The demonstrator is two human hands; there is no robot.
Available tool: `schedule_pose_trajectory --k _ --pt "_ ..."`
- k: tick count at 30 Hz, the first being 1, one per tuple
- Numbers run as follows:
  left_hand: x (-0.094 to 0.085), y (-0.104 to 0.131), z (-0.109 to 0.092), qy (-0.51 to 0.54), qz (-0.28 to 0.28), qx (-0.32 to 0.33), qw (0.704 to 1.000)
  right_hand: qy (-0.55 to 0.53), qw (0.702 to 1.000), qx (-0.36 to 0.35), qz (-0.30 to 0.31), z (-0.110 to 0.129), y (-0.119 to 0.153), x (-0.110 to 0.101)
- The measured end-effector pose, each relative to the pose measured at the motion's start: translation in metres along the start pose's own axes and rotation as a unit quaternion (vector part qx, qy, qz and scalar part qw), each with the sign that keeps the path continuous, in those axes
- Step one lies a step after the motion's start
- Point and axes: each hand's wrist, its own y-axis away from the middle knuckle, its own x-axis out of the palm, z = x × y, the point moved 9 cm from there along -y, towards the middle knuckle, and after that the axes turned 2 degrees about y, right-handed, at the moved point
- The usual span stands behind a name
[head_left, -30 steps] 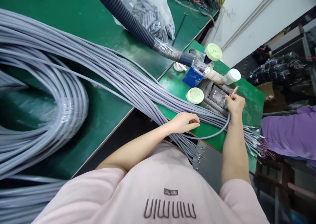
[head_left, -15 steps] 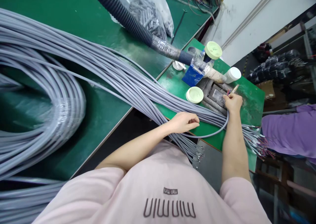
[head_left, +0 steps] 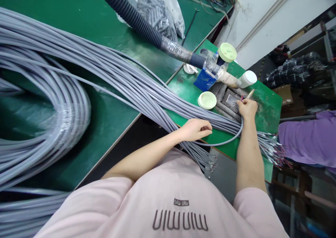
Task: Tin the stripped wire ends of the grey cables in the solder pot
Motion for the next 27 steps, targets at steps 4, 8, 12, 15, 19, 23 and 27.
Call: schedule_pose_trajectory --k 4,8,12,15,19,23,27 --pt "0.0 0.0 0.0 0.002 0.001 0.001 1.0 -0.002 1.0 -0.002 -0.001 0.001 0.0 0.0" --pt "0.0 -0.001 0.0 0.003 -0.004 0.001 1.0 -0.018 1.0 -0.001 -0.008 0.002 0.0 -0.004" --pt "0.0 -0.001 0.001 0.009 -0.004 0.002 1.0 -0.09 0.995 -0.021 -0.029 0.01 0.011 -0.024" --pt "0.001 -0.001 0.003 0.017 -0.007 0.002 1.0 -0.197 0.978 -0.044 -0.046 0.022 0.042 -0.049" --pt "0.003 -0.003 0.009 0.066 -0.025 -0.009 0.997 -0.364 0.931 -0.008 -0.035 0.041 0.103 -0.071" --pt "0.013 -0.006 0.014 0.302 -0.062 -0.037 0.951 -0.482 0.876 0.009 -0.01 0.068 0.155 -0.077" --pt "0.037 -0.006 0.008 0.513 -0.077 -0.054 0.853 -0.533 0.846 0.016 0.008 0.085 0.182 -0.075"
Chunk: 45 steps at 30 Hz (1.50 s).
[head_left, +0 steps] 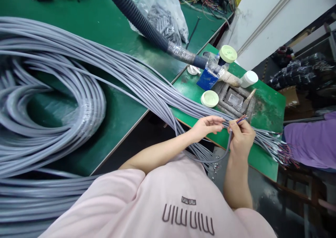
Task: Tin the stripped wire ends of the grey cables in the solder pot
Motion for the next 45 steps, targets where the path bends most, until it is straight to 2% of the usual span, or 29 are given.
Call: schedule_pose_trajectory --k 6,11,13,15,17,19,21,25,28,31,33,36,41,45 --pt "0.022 0.009 0.008 0.131 -0.026 -0.007 0.991 -0.037 0.999 0.016 0.026 0.002 0.02 0.011" --pt "0.035 0.012 -0.01 0.158 0.021 -0.02 0.987 -0.06 0.996 0.033 0.055 0.008 0.032 0.006" --pt "0.031 0.012 -0.023 0.151 0.02 -0.007 0.988 -0.022 0.994 0.049 0.094 0.006 0.041 0.005" --pt "0.026 0.012 -0.032 0.151 0.008 0.007 0.988 0.017 0.986 0.059 0.157 0.002 0.054 0.008" --pt "0.03 0.012 -0.028 0.162 0.025 -0.02 0.986 0.033 0.974 0.052 0.219 0.001 0.066 0.015" --pt "0.04 0.013 -0.013 0.181 0.061 -0.081 0.978 0.032 0.967 0.037 0.249 0.002 0.074 0.02" --pt "0.048 0.016 0.002 0.198 0.088 -0.122 0.969 0.031 0.971 0.03 0.235 0.002 0.074 0.02" --pt "0.049 0.023 0.017 0.171 0.106 -0.119 0.972 0.008 0.986 0.058 0.155 -0.009 0.071 0.008" --pt "0.035 0.026 0.02 0.11 0.055 -0.087 0.989 0.016 0.986 0.072 0.147 -0.017 0.07 0.002" --pt "0.02 0.027 0.016 0.031 -0.01 -0.058 0.998 0.108 0.979 0.046 0.17 -0.016 0.066 -0.006" --pt "0.019 0.028 0.013 -0.011 -0.018 -0.048 0.999 0.169 0.976 0.013 0.136 -0.008 0.057 -0.02" --pt "0.025 0.03 0.016 -0.037 0.0 -0.058 0.998 0.209 0.975 -0.039 0.062 0.01 0.045 -0.038" --pt "0.031 0.033 0.02 -0.038 0.015 -0.047 0.998 0.243 0.959 -0.133 0.058 0.037 0.04 -0.024" --pt "0.035 0.036 0.02 -0.05 0.028 -0.047 0.997 0.212 0.967 -0.137 0.016 0.044 0.041 -0.018"
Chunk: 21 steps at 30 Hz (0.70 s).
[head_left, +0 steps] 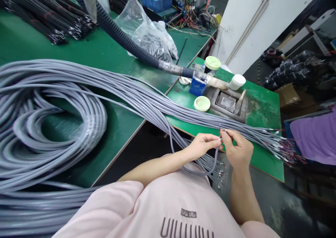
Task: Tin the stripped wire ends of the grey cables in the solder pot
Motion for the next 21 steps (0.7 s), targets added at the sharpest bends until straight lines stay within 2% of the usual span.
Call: schedule_pose_trajectory --k 4,6,8,9,10,11,13,15,16,18,21 --pt "0.004 0.006 0.006 0.0 0.023 -0.014 1.0 -0.09 0.992 0.087 -0.027 -0.015 -0.007 0.0" --pt "0.003 0.01 0.013 -0.011 0.02 -0.034 0.999 -0.17 0.974 0.114 -0.093 -0.027 -0.013 -0.015" --pt "-0.001 0.013 0.021 -0.015 0.014 -0.061 0.998 -0.246 0.948 0.099 -0.176 -0.034 -0.018 -0.038" --pt "-0.003 0.015 0.023 -0.012 0.01 -0.071 0.997 -0.263 0.941 0.086 -0.194 -0.036 -0.019 -0.047" --pt "-0.005 0.015 0.024 -0.008 0.007 -0.076 0.997 -0.258 0.946 0.079 -0.18 -0.035 -0.021 -0.05" --pt "-0.006 0.015 0.023 -0.003 0.007 -0.078 0.997 -0.233 0.96 0.081 -0.129 -0.034 -0.024 -0.047" --pt "-0.006 0.014 0.019 0.002 0.021 -0.078 0.997 -0.162 0.98 0.102 0.046 -0.03 -0.021 -0.022" --pt "-0.003 0.012 0.015 0.002 0.05 -0.08 0.995 -0.119 0.965 0.121 0.198 -0.027 -0.008 0.005" --pt "-0.001 0.012 0.014 0.0 0.064 -0.083 0.995 -0.113 0.957 0.125 0.238 -0.025 -0.003 0.014" --pt "0.002 0.012 0.014 -0.007 0.086 -0.091 0.992 -0.118 0.953 0.125 0.249 -0.022 0.0 0.022" --pt "0.005 0.013 0.016 -0.026 0.112 -0.098 0.989 -0.134 0.958 0.134 0.215 -0.02 -0.004 0.027"
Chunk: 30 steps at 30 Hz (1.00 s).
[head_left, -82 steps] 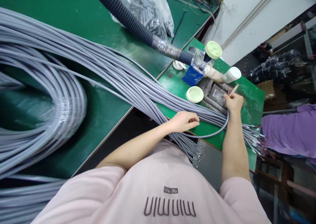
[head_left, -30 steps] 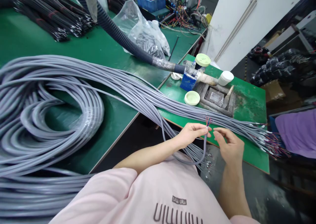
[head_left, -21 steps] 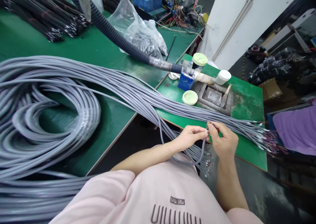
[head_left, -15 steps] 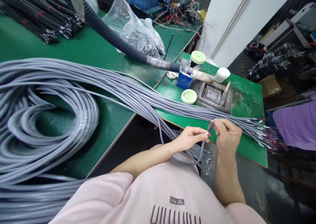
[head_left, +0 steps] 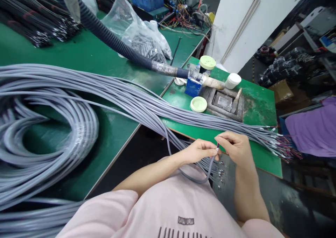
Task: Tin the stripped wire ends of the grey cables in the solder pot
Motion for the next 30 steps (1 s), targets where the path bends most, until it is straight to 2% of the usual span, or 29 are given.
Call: schedule_pose_trajectory --k 4,9,11,13,15,17,19,21,24,30 --pt "-0.003 -0.001 -0.007 -0.009 -0.012 0.014 1.0 -0.029 0.993 -0.004 -0.117 -0.001 -0.006 -0.011" --pt "-0.007 -0.005 -0.016 -0.002 -0.025 0.027 0.999 -0.072 0.967 -0.024 -0.245 -0.006 -0.001 -0.036" --pt "-0.008 -0.005 -0.013 0.001 -0.021 0.014 1.0 -0.066 0.947 -0.061 -0.31 -0.003 0.009 -0.058" --pt "-0.012 -0.005 -0.01 0.0 -0.025 0.007 1.0 -0.024 0.933 -0.125 -0.336 0.009 0.017 -0.075" --pt "-0.014 -0.004 -0.009 -0.003 -0.025 0.009 1.0 0.053 0.945 -0.177 -0.268 0.023 0.015 -0.075" --pt "-0.012 -0.003 -0.01 -0.01 -0.009 0.007 1.0 0.132 0.963 -0.19 -0.141 0.029 0.007 -0.057" --pt "-0.006 -0.002 -0.012 -0.018 0.015 -0.002 1.0 0.174 0.967 -0.184 -0.029 0.029 0.001 -0.035" --pt "0.0 -0.001 -0.013 -0.025 0.035 -0.009 0.999 0.16 0.968 -0.188 0.036 0.031 -0.002 -0.017" --pt "0.001 -0.001 -0.012 -0.018 0.027 -0.01 0.999 0.091 0.973 -0.209 0.039 0.034 -0.008 -0.006" --pt "-0.02 0.0 -0.01 0.025 -0.058 0.021 0.998 0.023 0.971 -0.22 -0.092 0.02 -0.011 -0.011"
